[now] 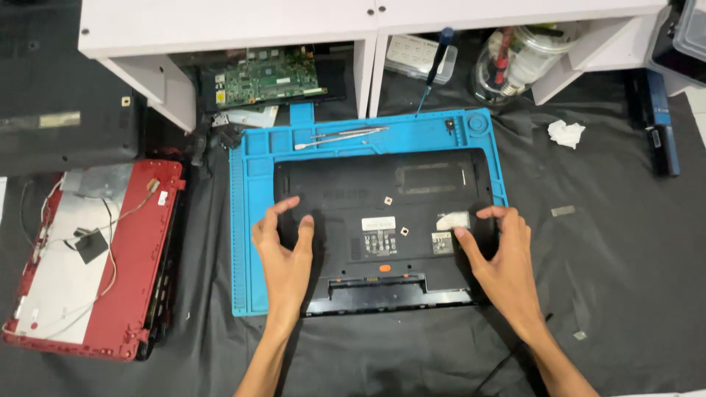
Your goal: The person handles a black laptop on a blue anti-static mat, removing the battery and placing it aside. They then use a screwdriver to remove several screws from the laptop's bottom cover and lift the cover off to expose the internal components.
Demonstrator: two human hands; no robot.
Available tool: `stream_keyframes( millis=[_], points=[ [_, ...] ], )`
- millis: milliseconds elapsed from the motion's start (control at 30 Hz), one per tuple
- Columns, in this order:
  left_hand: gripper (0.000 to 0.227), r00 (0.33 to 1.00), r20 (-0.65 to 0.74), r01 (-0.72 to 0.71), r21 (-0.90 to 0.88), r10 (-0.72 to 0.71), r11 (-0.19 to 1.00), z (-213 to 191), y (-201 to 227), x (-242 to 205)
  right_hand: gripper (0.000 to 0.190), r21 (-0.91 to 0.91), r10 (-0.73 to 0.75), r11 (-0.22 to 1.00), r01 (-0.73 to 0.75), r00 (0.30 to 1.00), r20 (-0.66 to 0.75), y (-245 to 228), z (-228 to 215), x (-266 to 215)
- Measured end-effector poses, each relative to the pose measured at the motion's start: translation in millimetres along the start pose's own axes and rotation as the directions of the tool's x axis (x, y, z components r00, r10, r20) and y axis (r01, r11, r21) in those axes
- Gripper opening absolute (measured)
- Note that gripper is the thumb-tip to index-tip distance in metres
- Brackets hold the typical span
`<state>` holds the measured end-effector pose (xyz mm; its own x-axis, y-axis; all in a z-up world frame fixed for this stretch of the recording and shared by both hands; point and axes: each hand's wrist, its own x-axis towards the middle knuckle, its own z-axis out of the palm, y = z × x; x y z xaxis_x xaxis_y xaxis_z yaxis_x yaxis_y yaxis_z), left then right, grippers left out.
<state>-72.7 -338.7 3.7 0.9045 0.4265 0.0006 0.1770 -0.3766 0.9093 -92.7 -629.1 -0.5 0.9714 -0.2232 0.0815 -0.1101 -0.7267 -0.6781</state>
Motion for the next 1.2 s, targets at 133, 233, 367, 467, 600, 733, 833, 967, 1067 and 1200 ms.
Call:
stream_keyframes(
  millis=[133, 233, 367, 467, 600, 733, 833, 967, 1067, 1200],
  points=[
    [0.035, 0.996, 0.068, 0.051, 0.001, -0.051, 0.999, -8.5, -3.7, -4.1, 0.052, 0.099, -0.066, 0.993, 0.064, 0.998, 0.021, 11.6, -4.7, 2.0],
    [0.033, 0.986, 0.100, -0.134, 0.013, 0.133, 0.991, -10.0, -15.5, -6.9, 0.050, 0.141, -0.051, 0.989, 0.042, 0.997, 0.058, 8.3, -11.0, 3.7],
    [0.032, 0.993, 0.100, -0.059, 0.021, 0.057, 0.998, -4.5, -12.0, -9.1, 0.050, -0.016, -0.085, 0.996, 0.086, 0.995, 0.061, -6.8, -11.2, 2.8],
    [0.033, 0.990, 0.101, -0.109, 0.054, 0.103, 0.993, 0.1, -10.2, -12.6, 0.057, -0.142, 0.002, 0.990, 0.017, 0.991, 0.133, -17.7, -18.7, 8.9],
    [0.042, 0.970, 0.151, -0.210, 0.110, 0.192, 0.972, 1.1, -9.4, -10.5, 0.064, -0.366, 0.057, 0.924, 0.114, 0.904, 0.423, -24.8, -46.5, 43.2],
    [0.053, 0.822, 0.334, -0.559, 0.325, 0.461, 0.762, 16.1, -19.7, 7.8, 0.045, -0.052, -0.476, 0.818, 0.573, 0.724, 0.499, -8.4, -75.4, 104.4],
    [0.049, 0.719, 0.426, -0.680, 0.269, 0.549, 0.682, 29.6, -13.4, 29.2, 0.019, -0.183, -0.440, 0.842, 0.507, 0.843, 0.310, -6.5, -58.0, 142.8],
    [0.048, 0.621, 0.520, -0.748, 0.170, 0.586, 0.642, 46.7, -6.4, 44.8, 0.011, -0.160, -0.498, 0.824, 0.543, 0.830, 0.252, 8.6, -21.4, 161.8],
    [0.047, 0.606, 0.532, -0.757, 0.158, 0.591, 0.634, 49.8, -5.3, 50.1, 0.014, -0.144, -0.459, 0.846, 0.514, 0.838, 0.294, 4.3, -8.2, 165.2],
    [0.048, 0.590, 0.525, -0.776, 0.160, 0.614, 0.609, 49.4, -2.3, 49.7, 0.013, -0.185, -0.408, 0.863, 0.471, 0.863, 0.297, 6.6, 1.0, 170.7]
  ],
)
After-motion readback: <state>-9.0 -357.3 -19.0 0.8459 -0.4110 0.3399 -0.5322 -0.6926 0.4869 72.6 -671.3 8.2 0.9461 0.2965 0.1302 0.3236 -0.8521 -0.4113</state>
